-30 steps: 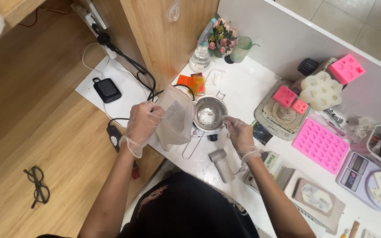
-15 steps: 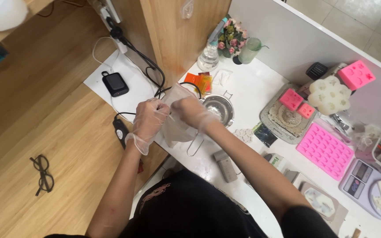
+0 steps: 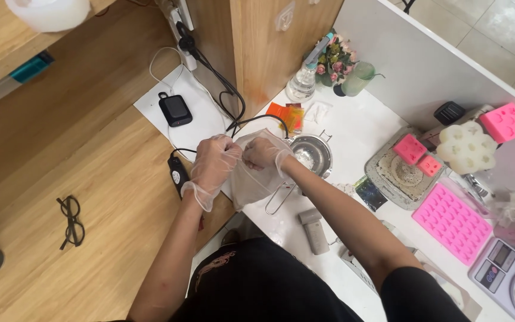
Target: Adding wax flakes from a plastic bag into a melting pot placed on a scale.
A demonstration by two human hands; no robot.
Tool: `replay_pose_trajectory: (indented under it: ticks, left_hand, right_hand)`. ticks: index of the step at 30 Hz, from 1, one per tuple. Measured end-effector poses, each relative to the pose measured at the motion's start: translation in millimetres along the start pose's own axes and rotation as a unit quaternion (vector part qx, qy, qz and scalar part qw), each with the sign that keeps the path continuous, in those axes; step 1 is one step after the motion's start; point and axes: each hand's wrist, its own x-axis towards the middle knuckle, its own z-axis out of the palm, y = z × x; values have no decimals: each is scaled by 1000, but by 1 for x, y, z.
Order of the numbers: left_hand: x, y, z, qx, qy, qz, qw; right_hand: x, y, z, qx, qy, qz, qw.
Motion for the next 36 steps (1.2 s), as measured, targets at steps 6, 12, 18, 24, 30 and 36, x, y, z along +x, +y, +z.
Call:
replay_pose_trajectory:
  ticks: [6,12,18,24,30,36]
  left_hand:
    - [5,15,-1,32,-26,-15,999]
    - [6,17,6,57,-58,-22,996]
    - [3,30,8,52,-77,-22,995]
    - [6,42,15,56,-82,-30,995]
    - [15,23,18,60,-68,-39,995]
    - [20,7,16,34,-47,-31,998]
  right_hand:
    - [-82,-46,-49,-34,87,-38,995]
    - [-97,-19,-80,148,163,-4,975]
    - [-132,-5,-109,294,208,-6,933]
    - [-164,1,-141,351,315,-31,881]
    - [-204,32,-164,418,413,-48,808]
    - [-180,104,-88,320,344,1,883]
